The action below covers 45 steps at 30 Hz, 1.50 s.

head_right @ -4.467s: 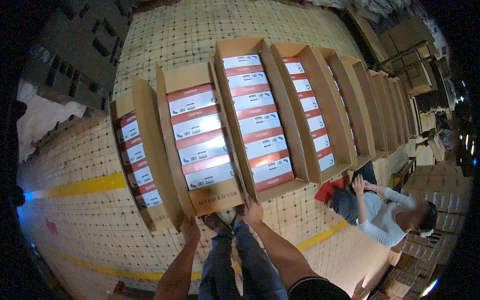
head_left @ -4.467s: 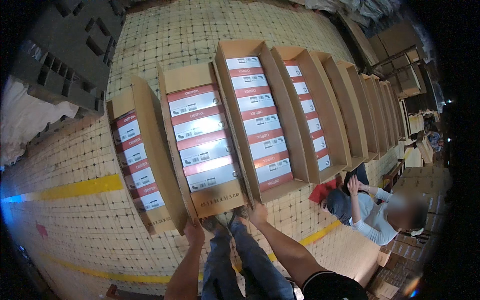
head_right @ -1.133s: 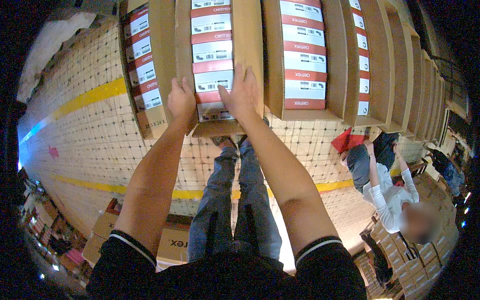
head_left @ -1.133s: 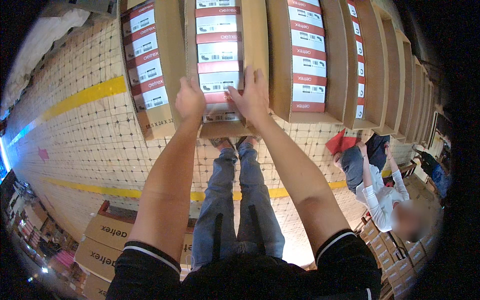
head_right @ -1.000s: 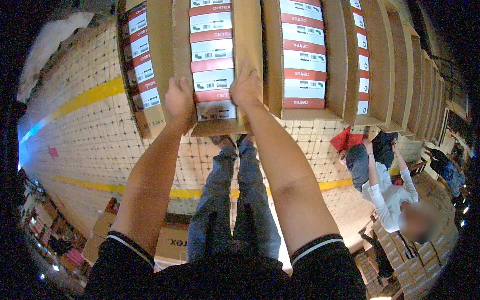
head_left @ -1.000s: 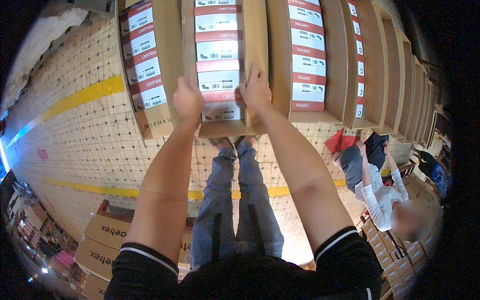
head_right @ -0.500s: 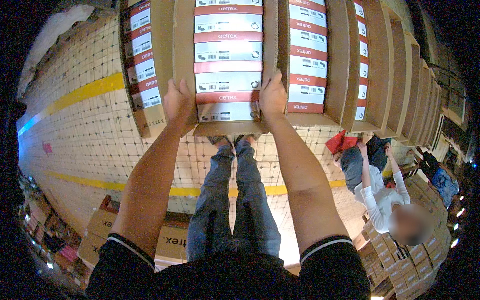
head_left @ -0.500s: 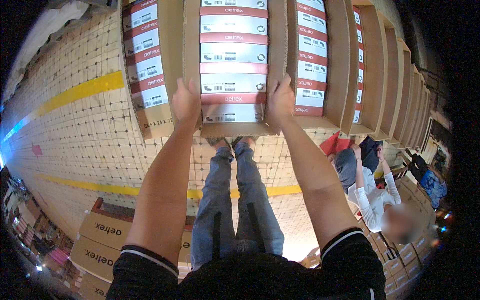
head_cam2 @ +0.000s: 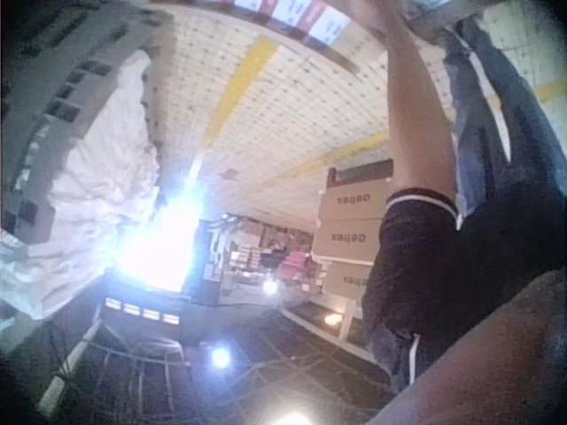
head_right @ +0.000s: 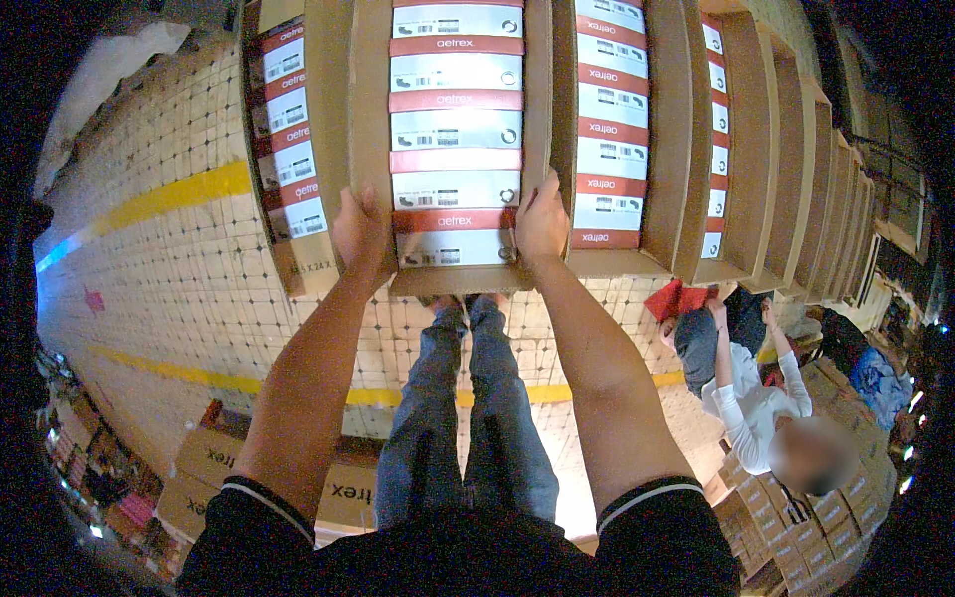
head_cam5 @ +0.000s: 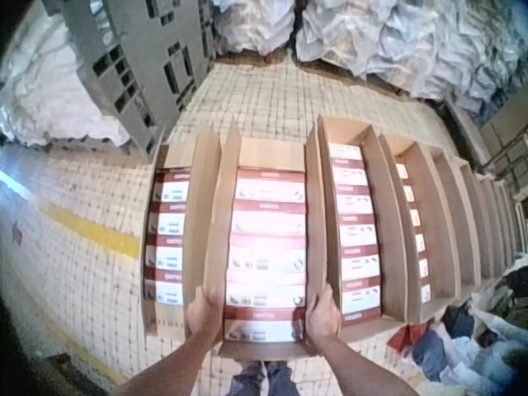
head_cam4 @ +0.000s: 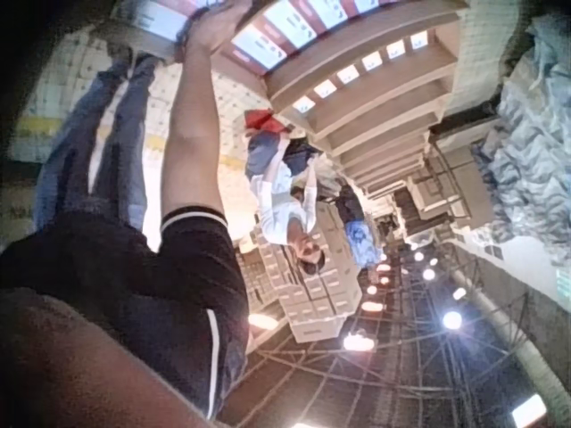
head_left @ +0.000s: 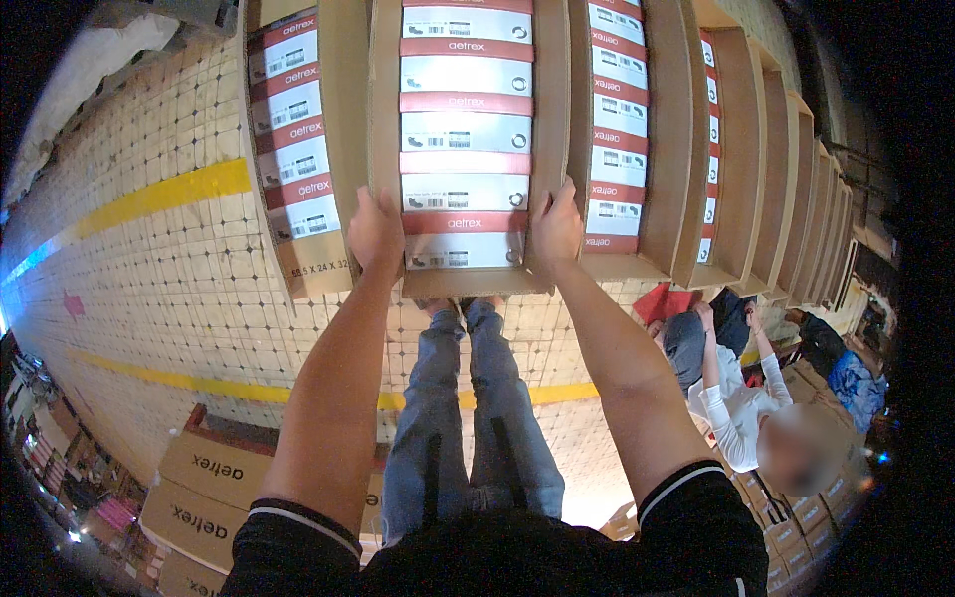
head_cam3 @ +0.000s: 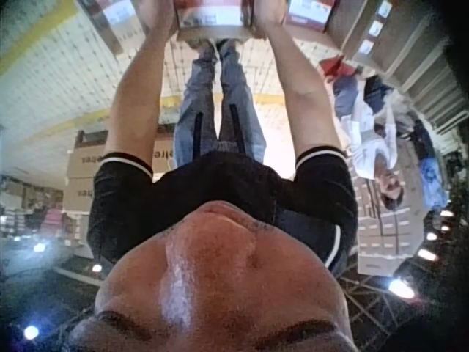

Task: The person opens a large cardboard box, removes smaller shoe boxes, and places them into a larger shipping carton. The person then closes the carton flaps and secures them with tape.

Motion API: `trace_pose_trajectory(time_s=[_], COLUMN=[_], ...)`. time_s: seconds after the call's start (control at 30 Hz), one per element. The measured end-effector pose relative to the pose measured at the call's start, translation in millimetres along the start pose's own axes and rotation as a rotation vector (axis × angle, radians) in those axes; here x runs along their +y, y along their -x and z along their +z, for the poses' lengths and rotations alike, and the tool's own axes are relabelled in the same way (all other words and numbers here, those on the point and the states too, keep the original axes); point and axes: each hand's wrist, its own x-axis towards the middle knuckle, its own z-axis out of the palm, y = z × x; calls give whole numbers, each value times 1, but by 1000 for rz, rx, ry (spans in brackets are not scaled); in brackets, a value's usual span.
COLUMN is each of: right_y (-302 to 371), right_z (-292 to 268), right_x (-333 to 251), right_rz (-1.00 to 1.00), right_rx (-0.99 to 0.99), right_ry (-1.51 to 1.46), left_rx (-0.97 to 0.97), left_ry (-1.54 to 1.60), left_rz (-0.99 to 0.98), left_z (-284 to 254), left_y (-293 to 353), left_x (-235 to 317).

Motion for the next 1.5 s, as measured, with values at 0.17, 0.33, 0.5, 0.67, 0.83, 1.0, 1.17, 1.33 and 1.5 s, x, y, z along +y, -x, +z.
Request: trace_pose_trajectory(time_s=[0.17, 0.33, 0.5, 0.67, 0.83, 1.0, 1.17, 1.33, 1.5], right_y=[0, 0, 0, 0, 0, -2, -4, 3, -39], right_z=[0, 0, -1, -1, 2, 5, 1, -14, -21], right_x=[-1, -3, -4, -5, -1, 5, 4, -18, -62], right_rz=[8, 26, 57, 15, 24, -30, 23, -16, -343], right_rx=[11, -7, -14, -8, -7, 25, -38, 39, 340], right_ry=[4, 17, 24, 32, 60, 32, 43, 1, -162], left_rx=[-15, -2, -14, -9, -19, -2, -20, -16, 12], left_ry=[-35, -32, -28, -36, -109, -98, -117, -158, -151], left_rz=[-34, -37, -49, -30, -53, -22, -39, -39, -48], left_z=[1, -2, -2, 2, 2, 3, 5, 9, 14], left_y=[3, 2, 1, 2, 2, 3, 3, 4, 8], left_x=[6, 6, 4, 4, 2, 4, 2, 1, 5])
